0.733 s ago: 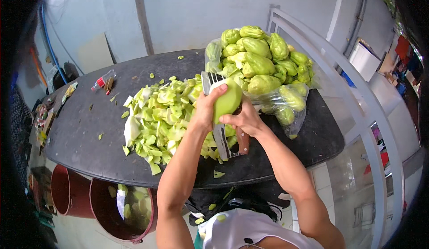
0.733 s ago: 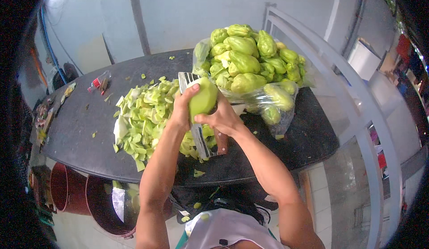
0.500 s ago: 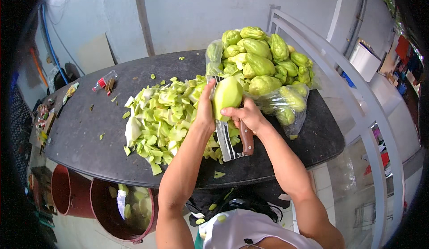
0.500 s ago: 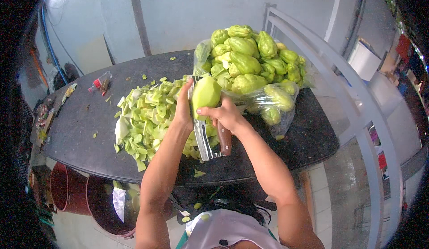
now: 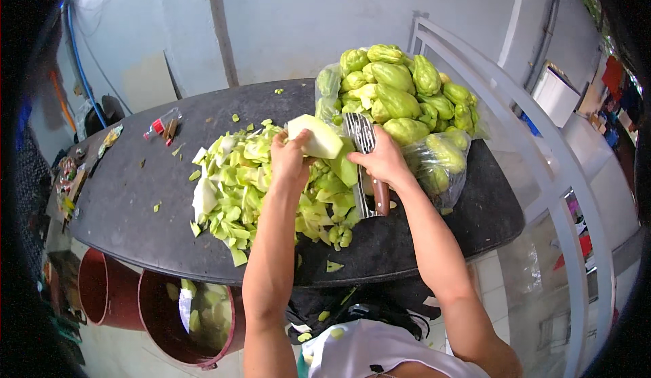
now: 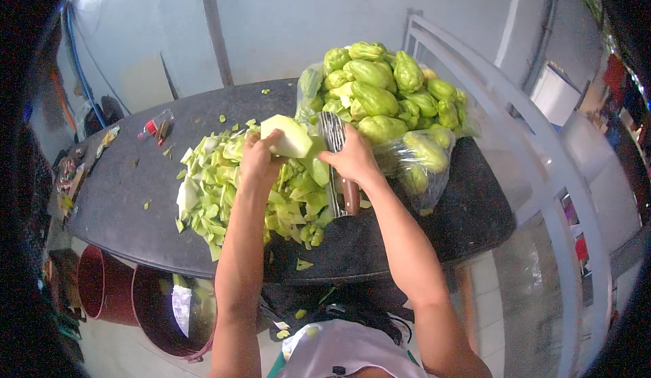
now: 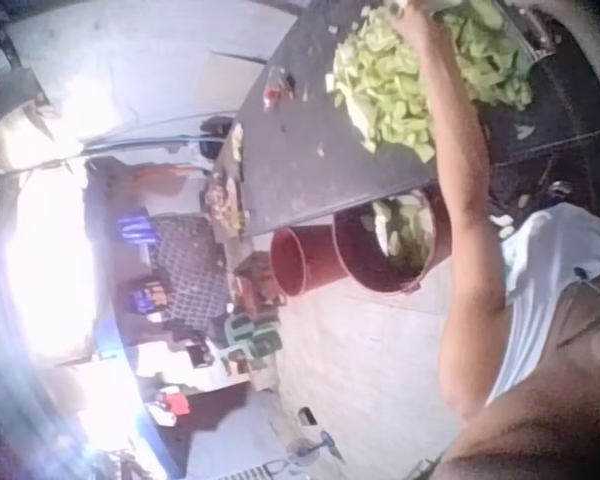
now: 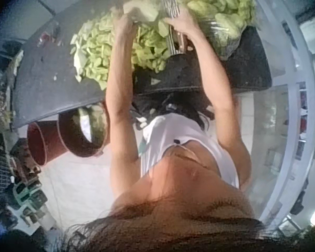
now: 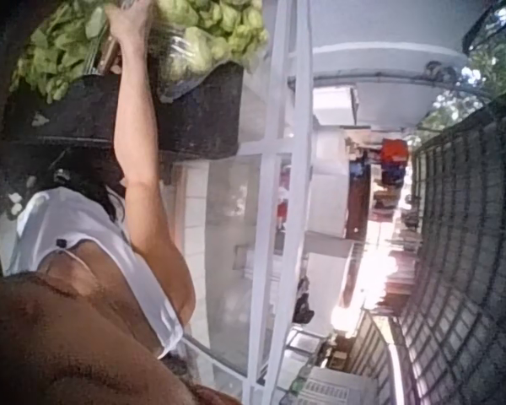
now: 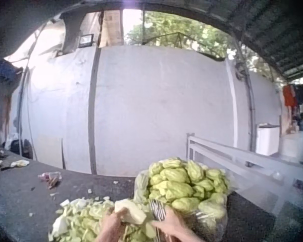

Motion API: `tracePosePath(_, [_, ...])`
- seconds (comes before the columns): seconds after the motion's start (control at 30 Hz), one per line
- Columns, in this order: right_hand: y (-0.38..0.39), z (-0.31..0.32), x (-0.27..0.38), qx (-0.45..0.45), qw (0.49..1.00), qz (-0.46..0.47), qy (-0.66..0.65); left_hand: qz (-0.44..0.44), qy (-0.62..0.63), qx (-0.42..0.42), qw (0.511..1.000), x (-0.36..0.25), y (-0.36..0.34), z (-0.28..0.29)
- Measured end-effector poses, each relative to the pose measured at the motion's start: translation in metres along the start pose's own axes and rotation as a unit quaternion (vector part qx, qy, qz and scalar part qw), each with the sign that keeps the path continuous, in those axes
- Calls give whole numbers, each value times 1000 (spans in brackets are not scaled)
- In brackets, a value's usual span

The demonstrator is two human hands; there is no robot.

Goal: The person peels and slices several green chayote vegetables using a large kitchen knife on a black table, removing the skin and cutting the flesh into pieces.

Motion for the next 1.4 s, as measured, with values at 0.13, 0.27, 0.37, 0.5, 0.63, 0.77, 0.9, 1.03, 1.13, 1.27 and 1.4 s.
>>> tracePosePath(0.13, [6,6,30,-60,987,140,43,41,30,0,999,24,-6,4])
tracePosePath(0.27, [7,31,16,-29,999,24,-8,60,125,74,988,14,6,-18])
tracePosePath(0.37, [16,53,28,-80,993,62,-61,102,195,74,973,9,18,-25])
tracePosePath(0.5, [31,57,46,-63,981,78,-165,22,373,-22,927,-7,16,-7])
tracePosePath(0.63, [41,23,59,58,958,78,-269,137,397,61,905,2,17,-24])
tracePosePath(0.77, [51,0,59,111,955,47,-270,63,373,85,922,-14,21,-26])
tracePosePath(0.9, [53,-15,55,143,957,15,-253,97,369,108,918,-7,15,-23])
tracePosePath(1.03, [50,-4,56,120,962,28,-243,83,288,146,943,-20,22,-27])
tracePosePath(1.13, [49,3,56,115,960,35,-252,43,244,217,944,-31,27,-35])
tracePosePath(1.27, [48,4,52,119,962,41,-244,-10,201,255,946,-45,37,-45])
tracePosePath(1.4, [50,7,59,110,964,47,-237,-71,142,270,950,-57,43,-49])
Point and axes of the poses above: each hand's wrist, its own y-axis away from the middle knuckle, its own z-axis out of the back of the hand, x = y × z, the point moved 9 cm from there along -y, towards the middle knuckle, and after that the axes turned 6 degrees about -y, right-handed, at the moved point
